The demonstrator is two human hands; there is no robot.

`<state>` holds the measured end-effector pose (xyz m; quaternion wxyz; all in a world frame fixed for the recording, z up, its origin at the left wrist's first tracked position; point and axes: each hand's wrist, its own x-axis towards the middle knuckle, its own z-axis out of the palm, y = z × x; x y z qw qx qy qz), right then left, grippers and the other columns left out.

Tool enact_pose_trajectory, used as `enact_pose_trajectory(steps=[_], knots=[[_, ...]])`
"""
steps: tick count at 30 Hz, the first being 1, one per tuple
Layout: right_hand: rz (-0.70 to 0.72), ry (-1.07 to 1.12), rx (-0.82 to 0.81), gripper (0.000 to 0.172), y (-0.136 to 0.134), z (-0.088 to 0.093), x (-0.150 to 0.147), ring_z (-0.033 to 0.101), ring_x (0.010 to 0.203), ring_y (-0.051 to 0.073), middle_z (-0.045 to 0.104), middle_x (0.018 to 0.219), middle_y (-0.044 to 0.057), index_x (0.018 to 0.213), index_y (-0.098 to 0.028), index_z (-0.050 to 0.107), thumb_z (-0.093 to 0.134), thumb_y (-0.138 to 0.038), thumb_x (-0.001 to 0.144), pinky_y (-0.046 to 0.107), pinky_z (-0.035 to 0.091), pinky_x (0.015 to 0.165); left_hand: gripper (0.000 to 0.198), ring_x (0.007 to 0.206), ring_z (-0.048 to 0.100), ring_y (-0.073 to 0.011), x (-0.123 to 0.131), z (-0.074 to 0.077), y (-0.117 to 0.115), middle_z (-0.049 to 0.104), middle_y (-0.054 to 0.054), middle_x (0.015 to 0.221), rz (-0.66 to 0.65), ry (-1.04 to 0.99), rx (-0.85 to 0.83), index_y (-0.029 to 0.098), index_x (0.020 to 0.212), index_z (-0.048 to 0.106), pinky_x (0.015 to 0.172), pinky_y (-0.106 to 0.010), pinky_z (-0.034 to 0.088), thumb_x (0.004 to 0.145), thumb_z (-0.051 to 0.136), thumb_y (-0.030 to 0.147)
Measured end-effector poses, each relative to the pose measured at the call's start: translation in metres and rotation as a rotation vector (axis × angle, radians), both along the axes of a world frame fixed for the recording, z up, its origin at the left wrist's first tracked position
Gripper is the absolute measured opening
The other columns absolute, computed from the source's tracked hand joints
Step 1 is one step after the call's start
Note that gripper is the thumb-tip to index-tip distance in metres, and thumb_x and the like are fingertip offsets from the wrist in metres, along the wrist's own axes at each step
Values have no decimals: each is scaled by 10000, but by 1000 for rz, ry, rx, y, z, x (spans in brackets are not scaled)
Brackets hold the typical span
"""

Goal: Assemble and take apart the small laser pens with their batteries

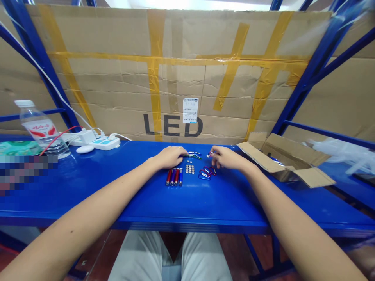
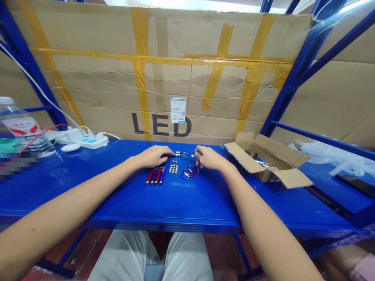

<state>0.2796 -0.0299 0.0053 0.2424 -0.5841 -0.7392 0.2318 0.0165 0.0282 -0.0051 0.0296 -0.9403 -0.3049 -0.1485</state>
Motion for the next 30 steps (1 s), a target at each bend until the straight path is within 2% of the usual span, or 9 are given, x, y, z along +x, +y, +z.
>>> enact_pose_trajectory(steps=[4, 8, 15, 21, 30], knots=[[32, 107, -116, 99, -2, 0, 0, 601, 480, 145, 702, 645, 32, 876, -212, 476, 498, -300, 917, 255, 411, 442, 362, 1060, 627, -215, 2, 1, -2, 673, -51, 1194, -46, 12, 1, 249, 1166, 664, 896, -327, 469, 862, 490, 156], [42, 106, -152, 105, -2, -1, -2, 621, 477, 165, 715, 652, 51, 868, -212, 469, 509, -301, 906, 267, 415, 421, 331, 1041, 636, -216, 3, 1, -2, 689, -52, 1160, -30, 45, 13, 241, 1125, 681, 887, -324, 468, 870, 482, 173], [27, 45, -112, 95, -3, -1, -7, 655, 547, 179, 715, 674, 56, 838, -211, 459, 471, -261, 917, 282, 464, 475, 304, 1030, 643, -234, 0, 2, -2, 702, -52, 1152, 20, 66, -13, 233, 1065, 701, 860, -340, 474, 872, 468, 206], [43, 28, -49, 93, -3, -2, -8, 641, 576, 171, 708, 675, 49, 820, -206, 494, 503, -252, 901, 283, 465, 537, 283, 974, 655, -208, 0, 0, -1, 724, -42, 1093, 11, 49, 14, 235, 1024, 714, 819, -298, 479, 858, 487, 208], [143, -16, 21, 150, -3, -3, -8, 646, 669, 173, 698, 708, 24, 835, -213, 491, 440, -314, 933, 286, 462, 647, 325, 1071, 624, -226, 1, 6, -6, 689, -43, 1180, 63, 114, -45, 235, 1102, 690, 897, -323, 465, 886, 447, 246]])
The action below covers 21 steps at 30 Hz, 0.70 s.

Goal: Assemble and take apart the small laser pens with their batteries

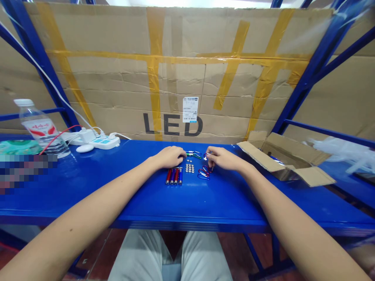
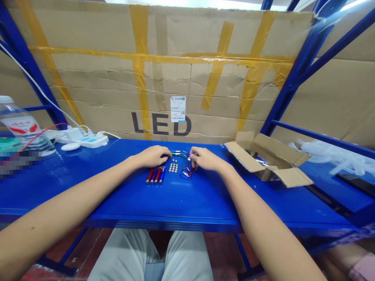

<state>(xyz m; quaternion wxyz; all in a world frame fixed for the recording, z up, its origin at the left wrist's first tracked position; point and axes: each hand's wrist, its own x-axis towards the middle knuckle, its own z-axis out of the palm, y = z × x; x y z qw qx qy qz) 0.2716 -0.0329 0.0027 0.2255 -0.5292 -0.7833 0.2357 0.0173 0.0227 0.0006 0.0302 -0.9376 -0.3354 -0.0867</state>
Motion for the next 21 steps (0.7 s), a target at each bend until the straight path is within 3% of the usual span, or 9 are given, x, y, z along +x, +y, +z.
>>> enact_pose_trajectory(steps=[5, 15, 21], knots=[[-70, -51, 55, 153, 3, -1, 2, 631, 666, 185, 689, 701, 28, 818, -219, 479, 434, -312, 931, 295, 441, 635, 334, 1067, 624, -227, 1, 1, -1, 684, -46, 1191, -3, 2, -6, 234, 1107, 690, 884, -327, 467, 887, 441, 250], [-46, -72, 182, 146, 1, -2, -6, 614, 686, 178, 677, 735, 16, 835, -225, 488, 404, -275, 944, 297, 421, 664, 324, 1055, 628, -232, 1, 2, -3, 700, -49, 1158, 15, 12, 1, 233, 1085, 699, 866, -327, 470, 884, 445, 250], [-46, -104, 143, 146, 2, -4, -5, 605, 685, 179, 675, 752, 28, 821, -222, 493, 412, -260, 937, 296, 417, 653, 329, 1066, 628, -236, 1, 2, -3, 699, -47, 1169, 20, 10, 0, 236, 1092, 697, 870, -336, 470, 884, 443, 248]])
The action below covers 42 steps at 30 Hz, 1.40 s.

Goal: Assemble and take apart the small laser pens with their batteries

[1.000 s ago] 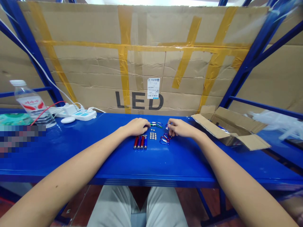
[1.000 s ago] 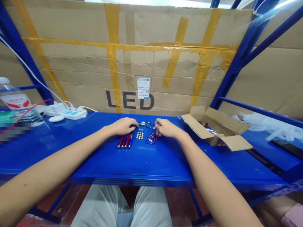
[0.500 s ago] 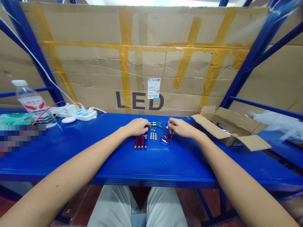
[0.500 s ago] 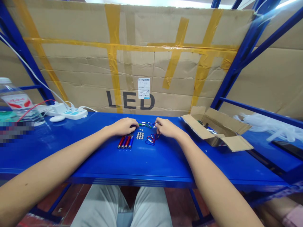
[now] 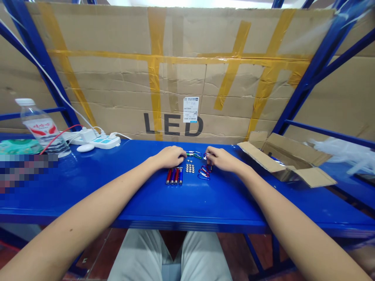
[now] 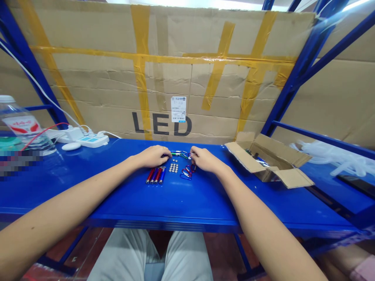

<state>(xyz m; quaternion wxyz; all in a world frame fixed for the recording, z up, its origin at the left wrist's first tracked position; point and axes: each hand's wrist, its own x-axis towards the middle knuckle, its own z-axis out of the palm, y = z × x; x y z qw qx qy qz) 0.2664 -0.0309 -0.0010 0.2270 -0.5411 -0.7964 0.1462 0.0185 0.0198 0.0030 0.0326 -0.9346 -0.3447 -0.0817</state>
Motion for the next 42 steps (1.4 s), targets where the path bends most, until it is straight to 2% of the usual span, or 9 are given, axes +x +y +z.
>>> enact_pose_trajectory(steps=[9, 16, 25, 30, 37, 42], knots=[[11, 30, 16, 150, -1, -1, -4, 605, 687, 174, 668, 751, 18, 828, -223, 494, 412, -276, 942, 293, 423, 661, 328, 1054, 630, -239, 0, -2, 2, 703, -44, 1152, 4, 6, 10, 240, 1086, 697, 854, -337, 472, 884, 440, 252], [-6, 87, 45, 163, -4, 4, -8, 608, 720, 181, 672, 771, 29, 812, -216, 483, 406, -263, 948, 302, 432, 685, 397, 1057, 619, -223, 7, 1, 0, 646, -56, 1208, -72, 15, 67, 236, 1230, 629, 877, -332, 460, 896, 415, 214], [41, 113, -9, 155, -7, 3, -15, 610, 713, 174, 680, 787, 30, 832, -216, 499, 418, -276, 950, 296, 451, 680, 453, 1008, 619, -229, 13, -1, 1, 610, -70, 1181, -55, 118, 97, 283, 1311, 585, 828, -325, 455, 898, 406, 232], [42, 119, -18, 150, -7, 4, -15, 610, 703, 174, 680, 781, 28, 834, -217, 500, 421, -279, 946, 298, 457, 680, 448, 1019, 615, -248, 14, -4, 3, 619, -86, 1168, -52, 115, 75, 260, 1290, 607, 839, -345, 456, 889, 412, 219], [31, 104, 16, 159, -7, 4, -13, 605, 717, 176, 679, 781, 28, 835, -212, 506, 418, -282, 947, 299, 447, 689, 332, 1020, 623, -212, 7, 5, 4, 664, -47, 1145, -30, 19, 57, 235, 1088, 697, 868, -311, 451, 890, 430, 229], [23, 127, 25, 150, -7, 5, -13, 621, 773, 183, 701, 825, 36, 846, -209, 517, 420, -262, 948, 307, 453, 730, 393, 1065, 615, -237, 8, 4, 6, 663, -64, 1175, -35, 34, 66, 243, 1216, 654, 888, -341, 455, 890, 434, 237]])
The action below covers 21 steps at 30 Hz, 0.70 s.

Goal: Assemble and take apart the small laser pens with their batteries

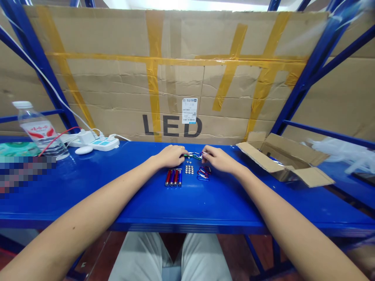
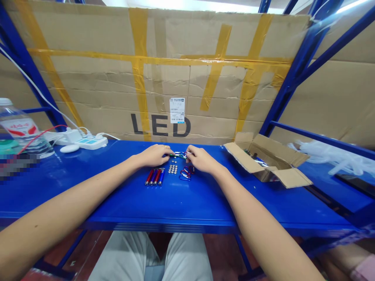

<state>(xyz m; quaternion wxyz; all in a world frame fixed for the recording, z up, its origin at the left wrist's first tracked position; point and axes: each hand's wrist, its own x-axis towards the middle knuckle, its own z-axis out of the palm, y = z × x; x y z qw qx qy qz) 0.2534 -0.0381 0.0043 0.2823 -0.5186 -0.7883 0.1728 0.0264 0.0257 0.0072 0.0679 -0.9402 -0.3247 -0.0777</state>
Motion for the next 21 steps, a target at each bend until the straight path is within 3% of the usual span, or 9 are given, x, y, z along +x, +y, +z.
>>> enact_pose_trajectory(steps=[3, 9, 16, 21], knots=[[15, 12, -17, 144, -1, 1, -1, 631, 804, 189, 717, 872, 43, 856, -213, 521, 428, -270, 950, 310, 461, 741, 425, 1085, 609, -242, 2, -4, 0, 650, -71, 1213, -3, 42, -8, 262, 1278, 624, 895, -348, 458, 897, 436, 256], [18, 10, -27, 146, -1, 1, -1, 632, 787, 188, 716, 854, 37, 850, -217, 519, 431, -276, 951, 310, 463, 728, 393, 1095, 605, -250, 4, -7, 0, 650, -79, 1230, 18, 66, -19, 263, 1217, 666, 912, -367, 455, 911, 419, 275], [18, 18, 0, 148, -1, 1, 1, 632, 801, 187, 721, 851, 38, 839, -211, 527, 441, -268, 945, 303, 457, 732, 301, 998, 630, -222, -4, 2, -4, 694, -47, 1120, 28, -16, -87, 238, 1011, 718, 867, -326, 469, 868, 454, 251], [55, 30, -3, 172, -2, -1, -2, 611, 809, 181, 706, 934, 36, 887, -210, 545, 422, -309, 958, 300, 448, 734, 300, 1041, 629, -218, -8, 6, -7, 700, -35, 1149, 34, -76, -156, 239, 1043, 714, 895, -317, 462, 852, 483, 241]])
